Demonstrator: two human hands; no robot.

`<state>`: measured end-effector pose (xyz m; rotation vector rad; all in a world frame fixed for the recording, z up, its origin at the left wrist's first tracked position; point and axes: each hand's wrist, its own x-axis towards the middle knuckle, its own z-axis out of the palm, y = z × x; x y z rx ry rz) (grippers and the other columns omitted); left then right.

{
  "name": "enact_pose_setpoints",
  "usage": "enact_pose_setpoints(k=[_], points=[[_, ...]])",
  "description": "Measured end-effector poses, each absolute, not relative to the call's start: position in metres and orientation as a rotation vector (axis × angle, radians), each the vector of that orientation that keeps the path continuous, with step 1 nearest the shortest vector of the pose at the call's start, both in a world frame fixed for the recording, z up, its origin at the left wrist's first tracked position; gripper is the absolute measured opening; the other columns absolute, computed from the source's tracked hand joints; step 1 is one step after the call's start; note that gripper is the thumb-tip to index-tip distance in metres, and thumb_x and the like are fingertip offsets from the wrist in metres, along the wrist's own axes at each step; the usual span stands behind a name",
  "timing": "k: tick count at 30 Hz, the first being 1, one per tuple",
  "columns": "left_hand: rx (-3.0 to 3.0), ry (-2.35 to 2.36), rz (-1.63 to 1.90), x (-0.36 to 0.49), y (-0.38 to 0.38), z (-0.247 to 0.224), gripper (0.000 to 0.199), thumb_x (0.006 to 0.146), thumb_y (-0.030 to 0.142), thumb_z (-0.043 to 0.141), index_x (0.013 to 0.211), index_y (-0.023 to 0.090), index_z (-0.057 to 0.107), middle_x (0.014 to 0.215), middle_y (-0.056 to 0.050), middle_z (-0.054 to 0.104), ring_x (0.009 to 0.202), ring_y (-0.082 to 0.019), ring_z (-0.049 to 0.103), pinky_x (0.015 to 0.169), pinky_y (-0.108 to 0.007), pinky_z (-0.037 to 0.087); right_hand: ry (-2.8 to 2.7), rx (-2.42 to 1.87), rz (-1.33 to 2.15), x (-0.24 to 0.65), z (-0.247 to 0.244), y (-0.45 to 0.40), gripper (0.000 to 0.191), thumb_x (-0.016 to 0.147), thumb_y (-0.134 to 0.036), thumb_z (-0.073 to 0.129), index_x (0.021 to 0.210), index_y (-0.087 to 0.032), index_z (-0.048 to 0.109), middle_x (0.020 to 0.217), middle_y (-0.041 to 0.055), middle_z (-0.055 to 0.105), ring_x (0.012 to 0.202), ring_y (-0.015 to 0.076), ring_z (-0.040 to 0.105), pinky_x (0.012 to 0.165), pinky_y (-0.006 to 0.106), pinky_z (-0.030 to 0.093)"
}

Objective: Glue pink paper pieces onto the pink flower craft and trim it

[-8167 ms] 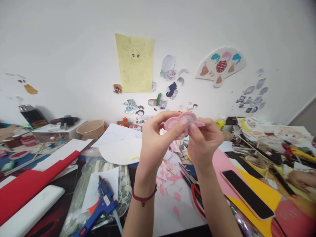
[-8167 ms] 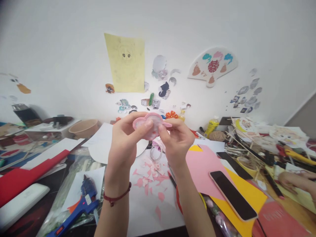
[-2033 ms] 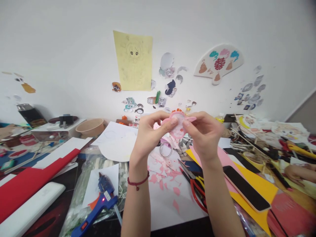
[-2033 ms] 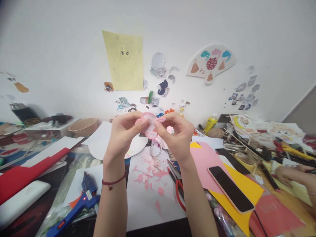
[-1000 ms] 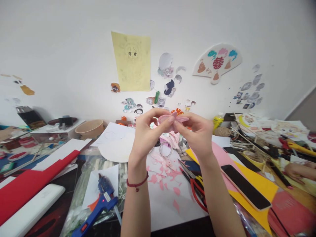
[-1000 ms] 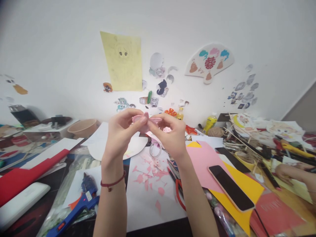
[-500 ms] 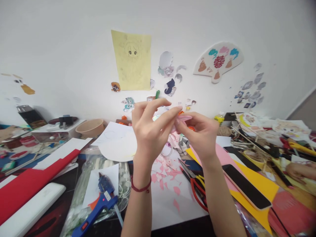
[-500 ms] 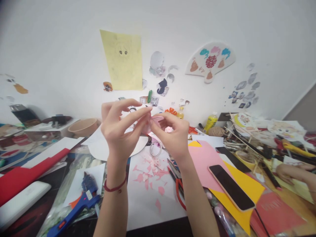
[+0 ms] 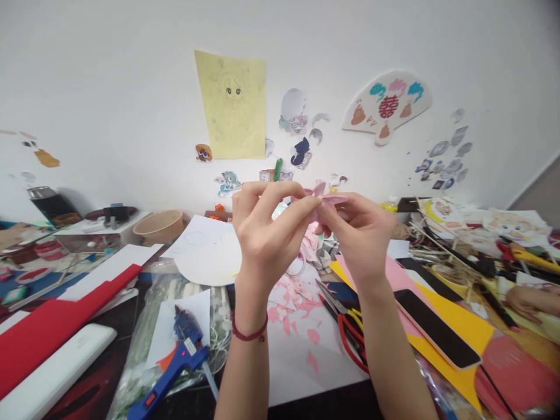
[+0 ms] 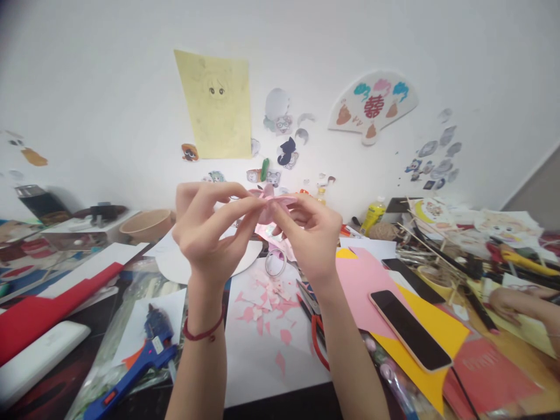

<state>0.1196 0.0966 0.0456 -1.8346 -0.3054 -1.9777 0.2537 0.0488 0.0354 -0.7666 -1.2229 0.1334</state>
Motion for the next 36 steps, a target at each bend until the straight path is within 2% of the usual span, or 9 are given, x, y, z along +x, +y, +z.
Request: enact_pose_setpoints(k=[7,14,21,30,36], points=[[-1.821,-0.286,-2.019,0.12,0.095,0.046,0.017,0.084,0.013,0.076,0.09,0.029,0.077,0.086,-0.001,0.077,0.084,-0.02,0.061,0.074,-0.037,0.046,-1.237,-0.738,0.1,0.251,0.037,0.047,0.002,0.085,-0.026,0.078,0.088,-0.026,0.078,0.076,-0.0024,0.074,0.059,0.011,0.067,0.053,0.024,0.059],[-1.813,-0.291,-2.015,0.119,0.093,0.048,0.015,0.085,0.014,0.075,0.09,0.028,0.076,0.085,-0.001,0.076,0.08,-0.019,0.06,0.073,-0.037,0.047,-1.226,-0.793,-0.069,0.251,0.034,0.049,0.008,0.085,-0.023,0.077,0.093,-0.024,0.078,0.086,0.0,0.077,0.076,0.0151,0.071,0.069,0.031,0.062],[-1.841,-0.336,-2.002,0.118,0.087,0.05,0.017,0.087,0.012,0.071,0.09,0.028,0.076,0.087,-0.003,0.074,0.083,-0.02,0.057,0.077,-0.038,0.047,-1.259,-0.789,-0.276,0.252,0.035,0.049,0.013,0.086,-0.016,0.073,0.094,-0.026,0.076,0.092,0.0015,0.077,0.084,0.0168,0.071,0.077,0.034,0.062],[-1.753,-0.313,-1.935,0.118,0.088,0.05,0.027,0.085,0.006,0.067,0.094,0.03,0.076,0.081,-0.003,0.068,0.079,-0.02,0.05,0.067,-0.035,0.037,-1.27,-0.783,-0.403,0.25,0.037,0.046,0.017,0.087,-0.013,0.072,0.095,-0.027,0.076,0.093,0.0022,0.076,0.086,0.0187,0.071,0.078,0.038,0.064],[-1.741,-0.293,-1.919,0.117,0.087,0.05,0.027,0.082,0.004,0.068,0.091,0.027,0.076,0.08,-0.004,0.067,0.079,-0.02,0.048,0.065,-0.034,0.035,-1.279,-0.786,-0.442,0.251,0.037,0.046,0.018,0.087,-0.011,0.071,0.095,-0.026,0.076,0.093,0.003,0.076,0.086,0.0188,0.071,0.078,0.038,0.064]])
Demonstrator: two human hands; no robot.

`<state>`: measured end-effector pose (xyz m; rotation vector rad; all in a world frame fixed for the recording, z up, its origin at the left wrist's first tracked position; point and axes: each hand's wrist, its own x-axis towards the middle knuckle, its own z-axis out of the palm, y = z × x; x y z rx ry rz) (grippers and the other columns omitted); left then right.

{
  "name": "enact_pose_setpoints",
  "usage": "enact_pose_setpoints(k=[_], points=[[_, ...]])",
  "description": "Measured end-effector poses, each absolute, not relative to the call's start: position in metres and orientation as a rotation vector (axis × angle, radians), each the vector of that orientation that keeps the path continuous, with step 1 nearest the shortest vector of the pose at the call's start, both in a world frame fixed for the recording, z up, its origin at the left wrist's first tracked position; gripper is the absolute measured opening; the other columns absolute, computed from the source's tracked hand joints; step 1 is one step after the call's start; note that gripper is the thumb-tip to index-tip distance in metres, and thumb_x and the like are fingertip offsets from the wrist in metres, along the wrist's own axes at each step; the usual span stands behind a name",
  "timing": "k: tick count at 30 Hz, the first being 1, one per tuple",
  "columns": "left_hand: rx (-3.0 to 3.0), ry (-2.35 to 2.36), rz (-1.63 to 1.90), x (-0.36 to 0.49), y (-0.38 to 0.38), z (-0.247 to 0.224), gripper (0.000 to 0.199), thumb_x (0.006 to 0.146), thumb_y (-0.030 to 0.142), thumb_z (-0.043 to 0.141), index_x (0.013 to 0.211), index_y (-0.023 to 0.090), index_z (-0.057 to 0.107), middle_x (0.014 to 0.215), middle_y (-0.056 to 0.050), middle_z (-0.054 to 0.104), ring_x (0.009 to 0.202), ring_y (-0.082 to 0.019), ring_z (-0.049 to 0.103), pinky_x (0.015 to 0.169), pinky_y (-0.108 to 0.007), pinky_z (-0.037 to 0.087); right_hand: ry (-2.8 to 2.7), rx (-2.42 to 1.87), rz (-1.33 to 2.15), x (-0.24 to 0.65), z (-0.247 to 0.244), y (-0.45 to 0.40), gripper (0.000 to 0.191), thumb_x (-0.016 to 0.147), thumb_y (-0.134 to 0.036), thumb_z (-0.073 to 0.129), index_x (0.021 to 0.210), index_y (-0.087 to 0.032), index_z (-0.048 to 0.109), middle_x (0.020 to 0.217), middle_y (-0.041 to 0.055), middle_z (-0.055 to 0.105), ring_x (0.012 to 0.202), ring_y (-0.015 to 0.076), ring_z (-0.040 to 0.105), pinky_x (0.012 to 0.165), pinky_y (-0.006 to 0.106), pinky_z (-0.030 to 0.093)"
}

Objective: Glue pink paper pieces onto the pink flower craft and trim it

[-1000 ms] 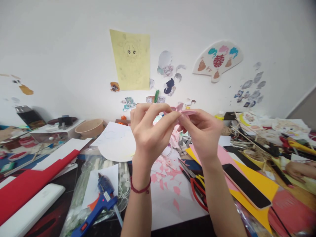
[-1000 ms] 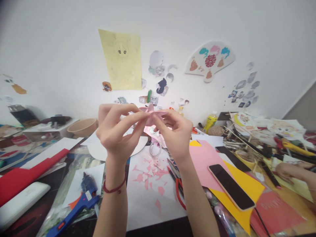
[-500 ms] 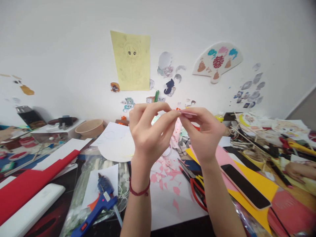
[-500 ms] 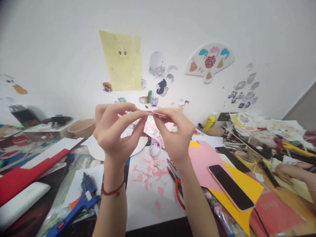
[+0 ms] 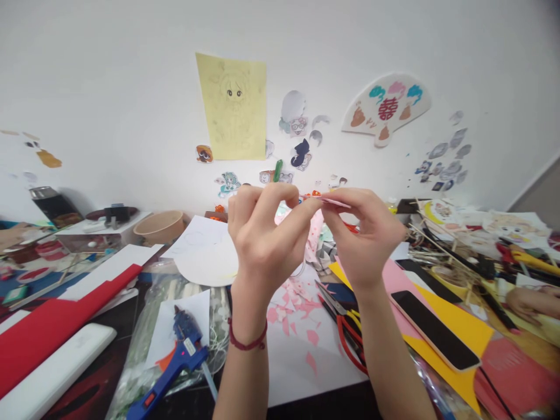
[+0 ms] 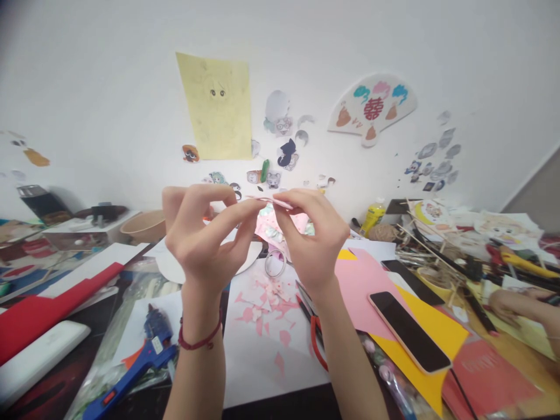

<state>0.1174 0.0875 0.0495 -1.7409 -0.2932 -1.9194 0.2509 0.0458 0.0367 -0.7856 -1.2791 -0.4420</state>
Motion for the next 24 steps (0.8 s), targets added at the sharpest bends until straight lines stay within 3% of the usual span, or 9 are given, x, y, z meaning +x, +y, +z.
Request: enact_pose_setpoints(k=[8,24], points=[[-1.817,-0.405,-1.849,0.1175,0.0845,0.0469,0.03,0.084,0.006,0.065,0.1,0.03,0.074,0.086,-0.003,0.066,0.083,-0.022,0.049,0.071,-0.036,0.037,-1.294,-0.766,-0.558,0.254,0.0359,0.0494,0.018,0.088,-0.01,0.07,0.097,-0.025,0.075,0.092,0.0024,0.076,0.083,0.0176,0.071,0.074,0.036,0.063],[-1.938,-0.487,-1.842,0.1165,0.0792,0.0458,0.03,0.08,0.006,0.061,0.098,0.028,0.072,0.094,-0.006,0.065,0.087,-0.026,0.047,0.076,-0.041,0.036,-1.306,-0.789,-0.524,0.2523,0.0338,0.0486,0.023,0.092,-0.011,0.064,0.105,-0.026,0.077,0.098,0.0029,0.078,0.087,0.0181,0.074,0.073,0.035,0.064]])
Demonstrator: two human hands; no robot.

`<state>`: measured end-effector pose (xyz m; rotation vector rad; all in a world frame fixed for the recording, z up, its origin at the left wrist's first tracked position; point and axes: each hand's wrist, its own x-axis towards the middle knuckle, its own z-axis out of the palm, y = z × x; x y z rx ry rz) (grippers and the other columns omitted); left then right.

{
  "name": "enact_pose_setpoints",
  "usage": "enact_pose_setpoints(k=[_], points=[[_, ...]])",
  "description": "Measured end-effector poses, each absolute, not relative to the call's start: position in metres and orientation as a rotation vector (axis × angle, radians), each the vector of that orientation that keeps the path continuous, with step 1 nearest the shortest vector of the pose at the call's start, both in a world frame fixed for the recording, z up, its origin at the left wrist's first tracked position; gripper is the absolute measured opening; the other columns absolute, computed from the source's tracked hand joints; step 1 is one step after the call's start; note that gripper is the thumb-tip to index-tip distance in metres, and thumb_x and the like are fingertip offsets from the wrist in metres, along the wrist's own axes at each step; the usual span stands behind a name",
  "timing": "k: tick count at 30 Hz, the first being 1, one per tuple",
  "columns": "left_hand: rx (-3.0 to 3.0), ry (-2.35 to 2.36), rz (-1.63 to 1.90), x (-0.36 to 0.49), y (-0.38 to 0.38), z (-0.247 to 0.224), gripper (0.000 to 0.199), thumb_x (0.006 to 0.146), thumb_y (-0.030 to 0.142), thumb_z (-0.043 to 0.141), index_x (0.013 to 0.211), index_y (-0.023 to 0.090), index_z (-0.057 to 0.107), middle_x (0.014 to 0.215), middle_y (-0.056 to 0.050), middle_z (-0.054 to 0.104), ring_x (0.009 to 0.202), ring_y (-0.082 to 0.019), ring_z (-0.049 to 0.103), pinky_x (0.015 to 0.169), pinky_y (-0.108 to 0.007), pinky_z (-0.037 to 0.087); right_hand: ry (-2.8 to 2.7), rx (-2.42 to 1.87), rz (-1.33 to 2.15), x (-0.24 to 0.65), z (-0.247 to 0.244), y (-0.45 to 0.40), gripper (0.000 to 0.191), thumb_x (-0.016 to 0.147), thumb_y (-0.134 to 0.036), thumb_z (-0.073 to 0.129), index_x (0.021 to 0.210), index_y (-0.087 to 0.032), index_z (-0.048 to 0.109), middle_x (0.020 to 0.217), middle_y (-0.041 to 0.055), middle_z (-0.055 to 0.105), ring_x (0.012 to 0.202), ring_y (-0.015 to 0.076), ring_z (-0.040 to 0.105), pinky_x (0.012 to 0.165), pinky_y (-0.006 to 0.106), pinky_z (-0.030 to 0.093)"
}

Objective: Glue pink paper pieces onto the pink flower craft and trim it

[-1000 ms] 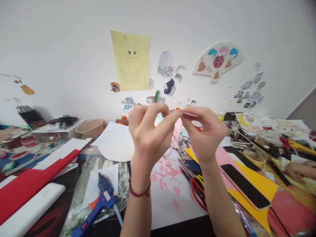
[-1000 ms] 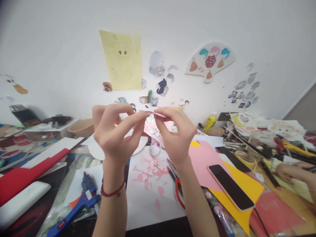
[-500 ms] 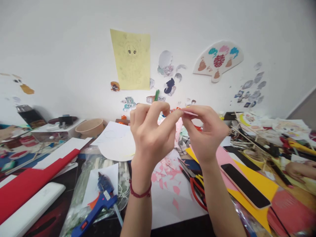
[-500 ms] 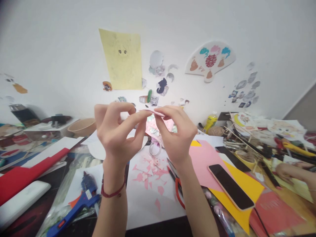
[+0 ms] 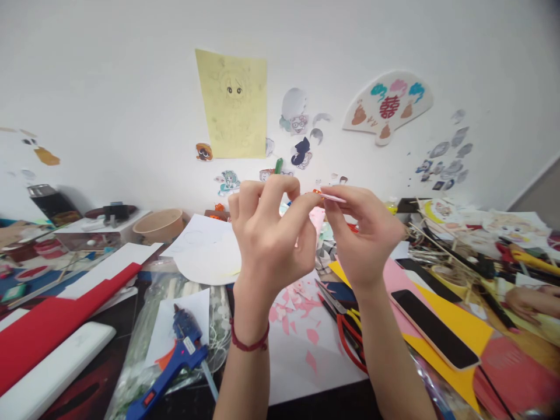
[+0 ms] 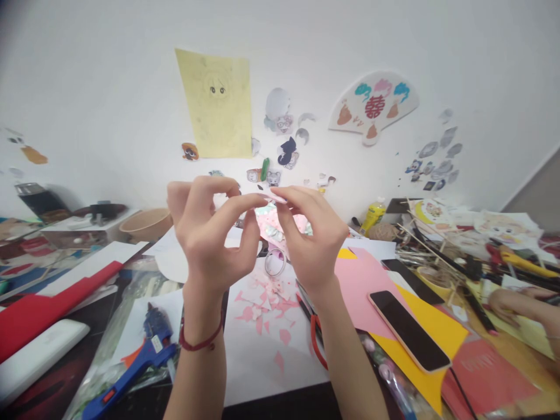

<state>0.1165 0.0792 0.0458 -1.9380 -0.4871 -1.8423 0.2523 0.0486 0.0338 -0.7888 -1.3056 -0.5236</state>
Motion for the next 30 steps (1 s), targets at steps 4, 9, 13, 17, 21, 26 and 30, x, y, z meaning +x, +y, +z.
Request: enact_pose_setpoints(k=[4,9,13,17,21,26,30], points=[[-1.939,-0.495,-1.841,0.117,0.078,0.047,0.023,0.083,0.011,0.064,0.096,0.027,0.072,0.095,-0.006,0.065,0.089,-0.026,0.048,0.077,-0.042,0.037,-1.311,-0.749,-0.421,0.252,0.033,0.048,0.023,0.092,-0.01,0.065,0.106,-0.025,0.077,0.1,0.0031,0.077,0.092,0.0187,0.074,0.076,0.035,0.064],[-2.012,-0.52,-1.857,0.117,0.076,0.048,0.017,0.086,0.015,0.064,0.096,0.026,0.072,0.099,-0.006,0.065,0.096,-0.026,0.05,0.08,-0.042,0.04,-1.313,-0.743,-0.378,0.253,0.035,0.048,0.021,0.092,-0.013,0.067,0.105,-0.026,0.076,0.099,0.0021,0.077,0.088,0.0176,0.074,0.074,0.035,0.063],[-2.051,-0.541,-1.903,0.116,0.074,0.049,0.017,0.086,0.015,0.064,0.096,0.026,0.072,0.104,-0.006,0.066,0.1,-0.026,0.051,0.083,-0.043,0.042,-1.299,-0.779,-0.452,0.252,0.036,0.048,0.019,0.092,-0.015,0.066,0.103,-0.027,0.076,0.095,0.0007,0.078,0.082,0.0166,0.073,0.066,0.032,0.06],[-2.152,-0.564,-1.937,0.114,0.073,0.051,0.015,0.086,0.015,0.063,0.095,0.024,0.071,0.106,-0.006,0.066,0.101,-0.025,0.054,0.088,-0.044,0.043,-1.318,-0.787,-0.511,0.253,0.035,0.048,0.02,0.092,-0.014,0.066,0.104,-0.027,0.075,0.094,0.0002,0.08,0.084,0.0165,0.073,0.067,0.032,0.058],[-2.313,-0.612,-1.942,0.111,0.074,0.054,0.011,0.088,0.016,0.064,0.095,0.024,0.068,0.105,-0.003,0.068,0.101,-0.023,0.057,0.095,-0.043,0.042,-1.339,-0.833,-0.513,0.255,0.034,0.049,0.017,0.093,-0.018,0.067,0.106,-0.027,0.074,0.095,0.0004,0.079,0.08,0.0165,0.072,0.068,0.033,0.059],[-2.43,-0.649,-1.985,0.111,0.079,0.053,0.013,0.089,0.013,0.064,0.093,0.025,0.066,0.101,0.0,0.07,0.101,-0.02,0.06,0.096,-0.041,0.043,-1.365,-0.84,-0.617,0.257,0.032,0.053,0.025,0.092,-0.014,0.067,0.112,-0.027,0.072,0.1,0.0002,0.078,0.081,0.0152,0.07,0.064,0.03,0.054],[-2.467,-0.633,-2.041,0.112,0.085,0.051,0.016,0.089,0.01,0.063,0.092,0.026,0.068,0.101,-0.001,0.071,0.103,-0.021,0.061,0.095,-0.041,0.044,-1.347,-0.829,-0.596,0.257,0.03,0.056,0.03,0.091,-0.011,0.066,0.115,-0.028,0.068,0.102,-0.0003,0.076,0.082,0.015,0.07,0.064,0.029,0.055]])
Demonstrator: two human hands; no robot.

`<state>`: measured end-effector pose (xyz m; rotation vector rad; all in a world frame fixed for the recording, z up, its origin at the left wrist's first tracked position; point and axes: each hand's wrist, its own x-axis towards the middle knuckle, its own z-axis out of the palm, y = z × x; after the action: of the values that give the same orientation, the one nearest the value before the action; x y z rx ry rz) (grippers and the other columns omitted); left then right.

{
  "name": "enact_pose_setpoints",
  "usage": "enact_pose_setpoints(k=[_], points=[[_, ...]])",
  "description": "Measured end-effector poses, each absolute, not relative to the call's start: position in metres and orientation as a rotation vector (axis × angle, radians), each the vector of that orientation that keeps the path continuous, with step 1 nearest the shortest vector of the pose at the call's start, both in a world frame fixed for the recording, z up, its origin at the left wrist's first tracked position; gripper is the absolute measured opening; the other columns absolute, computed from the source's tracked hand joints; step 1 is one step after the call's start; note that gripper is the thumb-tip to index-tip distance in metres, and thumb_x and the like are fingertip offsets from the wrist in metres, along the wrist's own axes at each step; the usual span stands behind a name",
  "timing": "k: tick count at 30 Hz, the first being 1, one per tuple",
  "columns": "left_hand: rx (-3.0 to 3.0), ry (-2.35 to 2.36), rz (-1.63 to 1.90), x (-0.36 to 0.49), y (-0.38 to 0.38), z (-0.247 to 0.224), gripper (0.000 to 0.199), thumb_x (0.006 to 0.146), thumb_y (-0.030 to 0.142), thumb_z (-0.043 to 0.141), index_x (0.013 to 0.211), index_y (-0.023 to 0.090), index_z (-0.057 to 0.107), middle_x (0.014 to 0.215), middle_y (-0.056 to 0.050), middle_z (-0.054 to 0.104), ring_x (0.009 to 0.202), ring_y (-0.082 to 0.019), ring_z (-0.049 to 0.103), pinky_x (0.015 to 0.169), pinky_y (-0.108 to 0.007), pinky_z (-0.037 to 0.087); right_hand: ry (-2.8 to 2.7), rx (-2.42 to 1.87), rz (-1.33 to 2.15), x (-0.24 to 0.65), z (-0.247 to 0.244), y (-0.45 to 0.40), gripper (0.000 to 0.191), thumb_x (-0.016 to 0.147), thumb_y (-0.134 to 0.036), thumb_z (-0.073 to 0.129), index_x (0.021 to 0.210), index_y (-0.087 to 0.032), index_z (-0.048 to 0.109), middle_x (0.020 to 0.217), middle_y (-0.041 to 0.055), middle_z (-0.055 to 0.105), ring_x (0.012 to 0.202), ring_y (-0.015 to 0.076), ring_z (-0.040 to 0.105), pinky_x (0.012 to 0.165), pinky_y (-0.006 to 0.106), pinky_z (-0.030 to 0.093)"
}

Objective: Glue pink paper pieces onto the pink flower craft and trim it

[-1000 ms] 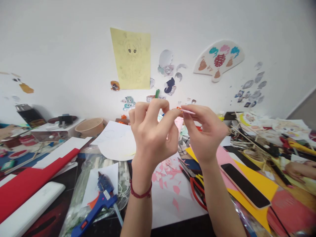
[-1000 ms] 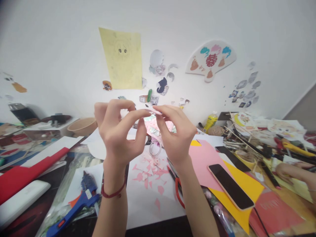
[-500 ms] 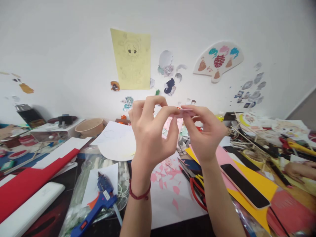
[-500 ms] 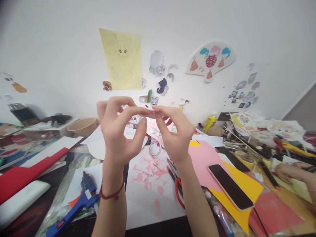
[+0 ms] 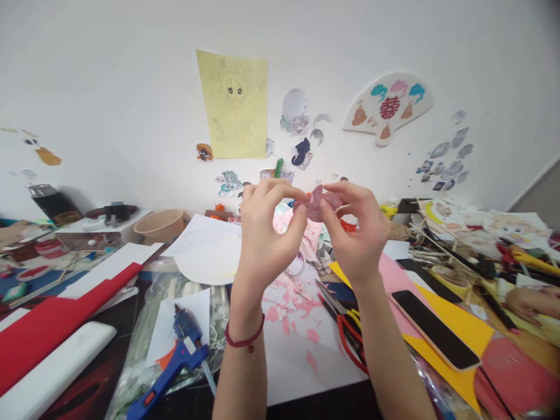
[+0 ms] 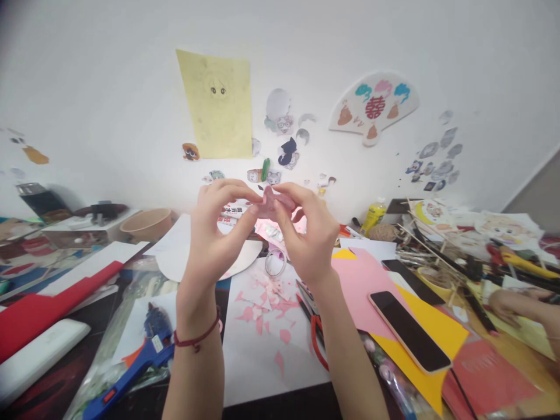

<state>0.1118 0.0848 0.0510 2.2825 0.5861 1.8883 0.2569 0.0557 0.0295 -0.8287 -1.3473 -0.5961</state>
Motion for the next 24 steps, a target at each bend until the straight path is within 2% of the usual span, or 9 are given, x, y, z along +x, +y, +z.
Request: enact_pose_setpoints(k=[5,9,17,24], points=[[2.253,0.55,1.819,0.1118,0.0899,0.0489,0.018,0.088,0.009,0.063,0.093,0.026,0.068,0.101,-0.001,0.072,0.104,-0.021,0.062,0.095,-0.041,0.045,-1.376,-0.811,-0.559,0.2571,0.0297,0.0558,0.019,0.092,-0.011,0.062,0.101,-0.026,0.068,0.092,-0.0003,0.074,0.081,0.0154,0.07,0.065,0.03,0.058],[2.233,0.525,1.771,0.1111,0.0928,0.0482,0.021,0.088,0.007,0.062,0.093,0.026,0.068,0.101,0.0,0.072,0.102,-0.019,0.062,0.095,-0.041,0.044,-1.457,-0.81,-0.563,0.2588,0.0317,0.055,0.02,0.092,-0.008,0.059,0.089,-0.024,0.072,0.092,0.0027,0.074,0.086,0.017,0.07,0.066,0.03,0.057],[2.202,0.504,1.748,0.1097,0.094,0.0484,0.019,0.089,0.008,0.062,0.094,0.025,0.068,0.101,0.001,0.073,0.1,-0.019,0.063,0.092,-0.04,0.045,-1.457,-0.79,-0.722,0.2609,0.0326,0.0561,0.023,0.09,-0.007,0.062,0.092,-0.025,0.075,0.094,0.0046,0.074,0.085,0.0179,0.071,0.065,0.031,0.059],[2.121,0.521,1.735,0.1086,0.0936,0.0484,0.018,0.088,0.01,0.063,0.094,0.026,0.07,0.1,0.001,0.075,0.094,-0.018,0.065,0.084,-0.037,0.048,-1.464,-0.779,-0.837,0.2614,0.0343,0.0547,0.024,0.09,-0.007,0.062,0.095,-0.026,0.076,0.097,0.0061,0.073,0.087,0.0196,0.072,0.07,0.035,0.064]])
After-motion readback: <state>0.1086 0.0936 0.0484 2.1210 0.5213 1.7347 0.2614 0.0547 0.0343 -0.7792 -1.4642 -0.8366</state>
